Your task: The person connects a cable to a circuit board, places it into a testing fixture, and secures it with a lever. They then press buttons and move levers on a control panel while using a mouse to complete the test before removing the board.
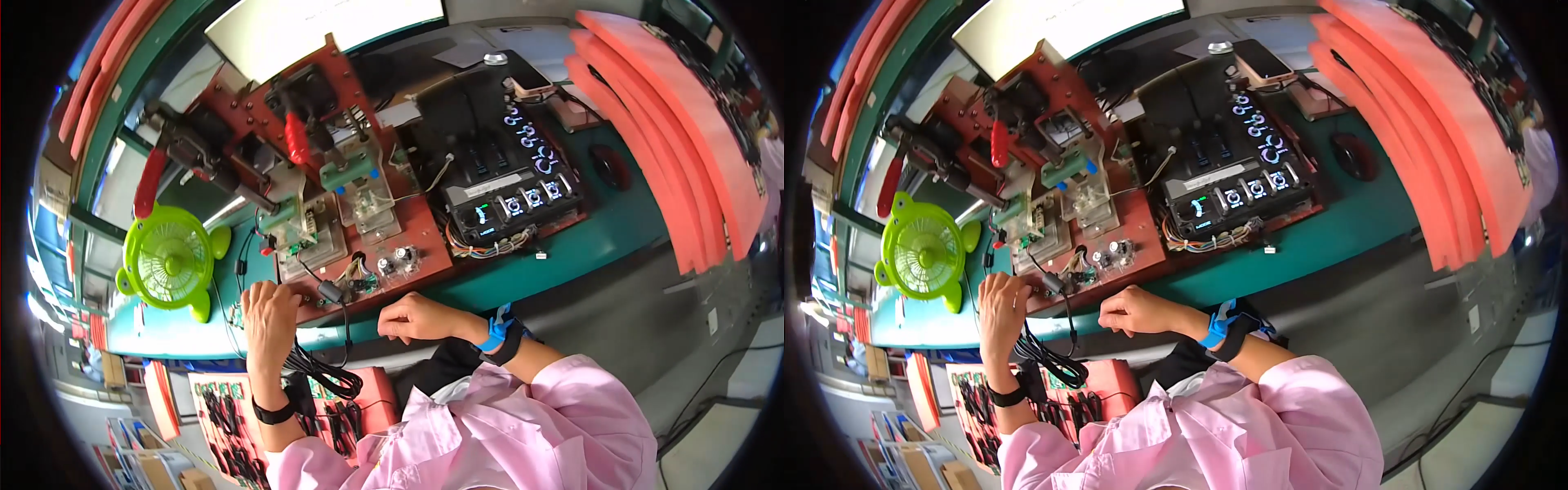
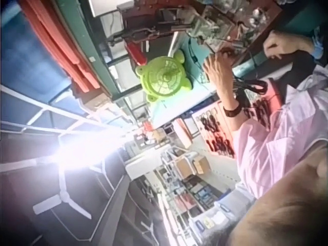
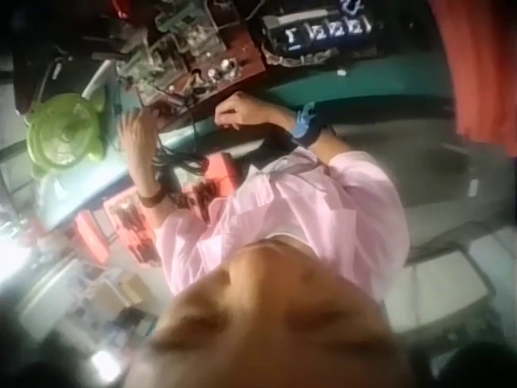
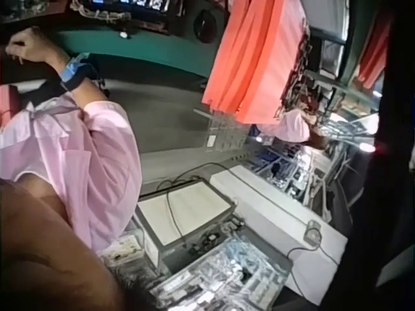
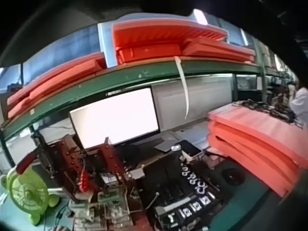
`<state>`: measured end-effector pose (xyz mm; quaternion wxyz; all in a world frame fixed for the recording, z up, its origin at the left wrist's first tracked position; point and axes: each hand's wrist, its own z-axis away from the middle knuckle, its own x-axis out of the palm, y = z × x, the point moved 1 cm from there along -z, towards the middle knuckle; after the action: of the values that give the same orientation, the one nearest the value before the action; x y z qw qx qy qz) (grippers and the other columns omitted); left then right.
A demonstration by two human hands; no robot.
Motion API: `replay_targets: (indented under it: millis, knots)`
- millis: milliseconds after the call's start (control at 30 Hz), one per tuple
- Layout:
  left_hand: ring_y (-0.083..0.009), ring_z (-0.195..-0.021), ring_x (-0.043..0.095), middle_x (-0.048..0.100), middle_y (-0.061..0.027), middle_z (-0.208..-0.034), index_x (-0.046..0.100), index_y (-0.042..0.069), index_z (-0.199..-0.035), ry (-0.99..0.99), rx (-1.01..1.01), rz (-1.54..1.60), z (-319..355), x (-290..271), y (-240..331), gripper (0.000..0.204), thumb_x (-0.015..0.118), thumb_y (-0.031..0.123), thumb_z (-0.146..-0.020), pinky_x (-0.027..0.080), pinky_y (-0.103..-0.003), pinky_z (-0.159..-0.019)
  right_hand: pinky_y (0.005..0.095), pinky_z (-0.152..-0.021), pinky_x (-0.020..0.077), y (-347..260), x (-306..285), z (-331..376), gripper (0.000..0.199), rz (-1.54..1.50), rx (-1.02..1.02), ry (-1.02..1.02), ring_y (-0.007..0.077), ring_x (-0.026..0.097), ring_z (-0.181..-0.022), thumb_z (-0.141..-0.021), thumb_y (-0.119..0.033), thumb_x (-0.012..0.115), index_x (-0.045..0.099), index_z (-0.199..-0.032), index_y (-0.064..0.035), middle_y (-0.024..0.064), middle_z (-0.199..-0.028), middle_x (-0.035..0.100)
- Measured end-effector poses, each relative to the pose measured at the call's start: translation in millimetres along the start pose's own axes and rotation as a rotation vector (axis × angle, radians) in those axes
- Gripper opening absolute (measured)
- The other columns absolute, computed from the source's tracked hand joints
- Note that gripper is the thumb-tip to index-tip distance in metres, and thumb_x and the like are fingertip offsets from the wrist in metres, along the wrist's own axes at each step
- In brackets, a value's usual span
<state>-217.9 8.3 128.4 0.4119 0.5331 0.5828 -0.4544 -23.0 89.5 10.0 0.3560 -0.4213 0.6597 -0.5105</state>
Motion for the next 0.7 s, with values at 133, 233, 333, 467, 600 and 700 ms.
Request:
replay_targets:
  millis: [133,233,333,467,600,700]
  knots:
    - [-0.0305,-0.080,0.046,0.048,-0.0130,-0.077,0.051,0.003,-0.077,-0.070,-0.045,-0.044,1,6,-1,0.009,0.055,0.010,-0.075,0.035,-0.039,-0.073,0.0268,-0.044,0.0410,1,2,0,0.020,0.000,-0.039,0.014,0.0128,0.053,-0.044,-0.083,-0.017,0.052,0.058,-0.075,0.0005,0.0067,-0.060,0.057]
    - [-0.0299,-0.078,0.046,0.047,-0.0116,-0.075,0.048,0.004,-0.075,-0.070,-0.109,-0.044,5,10,-5,0.006,0.053,0.006,-0.074,0.035,-0.038,-0.070,0.0269,-0.044,0.0413,1,3,-3,0.020,0.022,-0.046,-0.003,0.0128,0.053,-0.044,-0.082,-0.017,0.052,0.058,-0.075,0.0009,0.0069,-0.060,0.058]
    - [-0.0294,-0.079,0.046,0.047,-0.0111,-0.074,0.048,0.004,-0.076,-0.057,-0.019,0.035,2,7,-5,0.006,0.053,0.004,-0.073,0.036,-0.038,-0.069,0.0268,-0.045,0.0418,0,2,0,0.021,0.030,-0.044,-0.008,0.0128,0.053,-0.044,-0.083,-0.017,0.052,0.058,-0.075,0.0011,0.0071,-0.061,0.058]
    - [-0.0281,-0.079,0.047,0.048,-0.0100,-0.073,0.048,0.004,-0.075,-0.095,0.108,0.102,0,-3,-11,0.007,0.053,0.003,-0.071,0.037,-0.037,-0.068,0.0268,-0.046,0.0424,-1,7,2,0.021,0.029,-0.035,-0.010,0.0127,0.054,-0.045,-0.083,-0.018,0.052,0.058,-0.075,0.0014,0.0072,-0.061,0.058]
    - [-0.0270,-0.078,0.048,0.049,-0.0090,-0.074,0.048,0.004,-0.074,-0.104,0.157,0.071,-2,-6,-10,0.006,0.053,0.003,-0.072,0.037,-0.037,-0.066,0.0269,-0.047,0.0427,0,5,1,0.022,0.033,-0.035,-0.016,0.0126,0.054,-0.046,-0.083,-0.018,0.052,0.057,-0.075,0.0017,0.0072,-0.062,0.058]
    - [-0.0269,-0.076,0.049,0.050,-0.0087,-0.074,0.048,0.004,-0.074,-0.096,0.123,0.013,0,1,-9,0.005,0.053,0.005,-0.073,0.038,-0.037,-0.065,0.0269,-0.047,0.0427,0,5,1,0.022,0.029,-0.038,-0.015,0.0125,0.054,-0.047,-0.083,-0.017,0.051,0.057,-0.075,0.0019,0.0071,-0.062,0.058]
